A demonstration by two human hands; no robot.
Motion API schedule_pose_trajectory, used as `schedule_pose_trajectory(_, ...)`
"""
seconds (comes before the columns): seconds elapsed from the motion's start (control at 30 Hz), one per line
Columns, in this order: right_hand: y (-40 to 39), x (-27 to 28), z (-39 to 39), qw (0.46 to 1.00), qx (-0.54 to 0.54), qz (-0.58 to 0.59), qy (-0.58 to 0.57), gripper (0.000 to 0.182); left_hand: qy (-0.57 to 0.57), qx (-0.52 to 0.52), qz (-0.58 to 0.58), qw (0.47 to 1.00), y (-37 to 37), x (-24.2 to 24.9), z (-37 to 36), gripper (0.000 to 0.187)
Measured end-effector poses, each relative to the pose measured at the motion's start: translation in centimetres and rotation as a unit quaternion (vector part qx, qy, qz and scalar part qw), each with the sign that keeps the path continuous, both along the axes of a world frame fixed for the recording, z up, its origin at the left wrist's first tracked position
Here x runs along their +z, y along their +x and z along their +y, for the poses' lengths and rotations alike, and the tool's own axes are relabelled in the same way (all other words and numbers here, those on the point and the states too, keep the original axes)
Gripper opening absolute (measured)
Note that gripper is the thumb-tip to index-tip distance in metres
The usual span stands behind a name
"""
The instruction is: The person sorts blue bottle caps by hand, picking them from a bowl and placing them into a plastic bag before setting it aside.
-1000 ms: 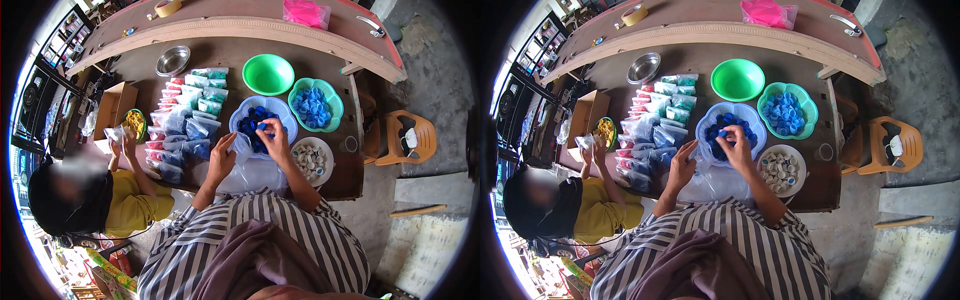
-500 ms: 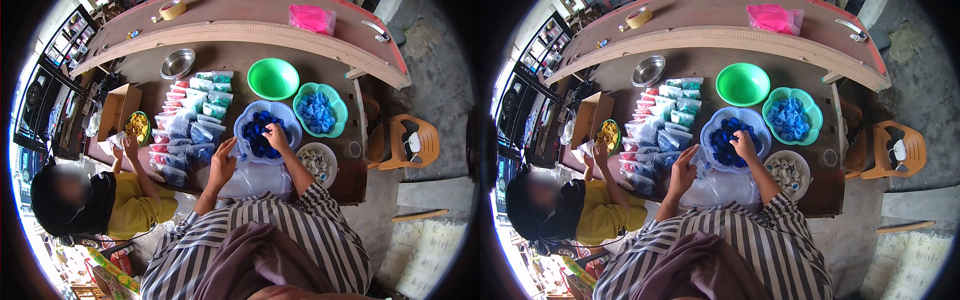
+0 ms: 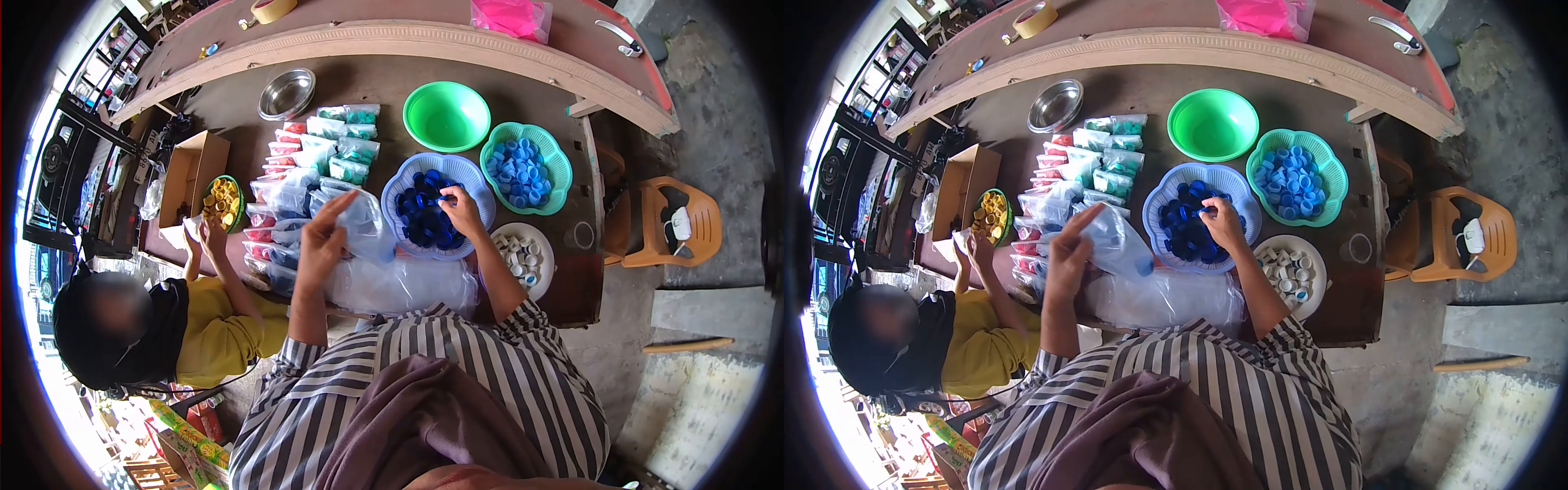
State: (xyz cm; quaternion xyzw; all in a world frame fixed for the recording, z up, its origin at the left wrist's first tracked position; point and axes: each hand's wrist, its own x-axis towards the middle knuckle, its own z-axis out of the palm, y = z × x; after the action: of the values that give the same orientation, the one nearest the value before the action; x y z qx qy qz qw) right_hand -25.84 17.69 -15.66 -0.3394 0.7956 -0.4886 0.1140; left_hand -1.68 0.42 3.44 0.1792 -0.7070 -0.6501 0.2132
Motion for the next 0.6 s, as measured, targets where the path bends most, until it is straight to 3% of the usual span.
schedule_pose_trajectory(0.07,0.3,1.9,0.2,0.993,-0.005,-0.105,-0.046,0.026,0.010,-0.006,0.001,1.000,0.3,1.2,-0.7,0.059)
schedule_pose_trajectory(0.13,0.8,4.0,0.3,0.992,0.000,-0.106,-0.062,0.026,0.020,-0.012,0.003,1.000,0.8,1.4,-1.8,0.059)
schedule_pose_trajectory(0.23,1.6,5.8,0.0,0.971,0.043,-0.181,-0.153,0.023,0.203,0.017,0.115,0.972,0.7,1.6,-2.7,0.060)
schedule_pose_trajectory(0.27,2.0,6.0,0.0,0.970,0.043,-0.179,-0.156,0.023,0.231,-0.023,0.154,0.961,1.5,0.9,-4.3,0.059)
schedule_pose_trajectory(0.33,2.8,4.7,-0.4,0.881,0.096,-0.400,-0.236,0.028,0.278,-0.056,0.252,0.925,2.0,3.2,-4.1,0.061)
schedule_pose_trajectory(0.4,4.8,3.4,-1.4,0.836,0.090,-0.504,-0.196,0.030,0.375,-0.197,0.364,0.829,2.9,2.2,-6.2,0.072)
schedule_pose_trajectory(0.47,6.7,1.3,-2.4,0.792,0.149,-0.564,-0.181,0.030,0.315,-0.087,0.401,0.856,3.4,3.4,-4.9,0.073)
schedule_pose_trajectory(0.53,9.5,3.0,-3.5,0.725,0.161,-0.651,-0.160,0.037,0.345,-0.037,0.417,0.840,4.3,3.3,-4.7,0.067)
schedule_pose_trajectory(0.6,11.6,4.1,-4.4,0.684,0.213,-0.682,-0.149,0.072,0.375,0.013,0.428,0.822,4.9,2.3,-5.5,0.061)
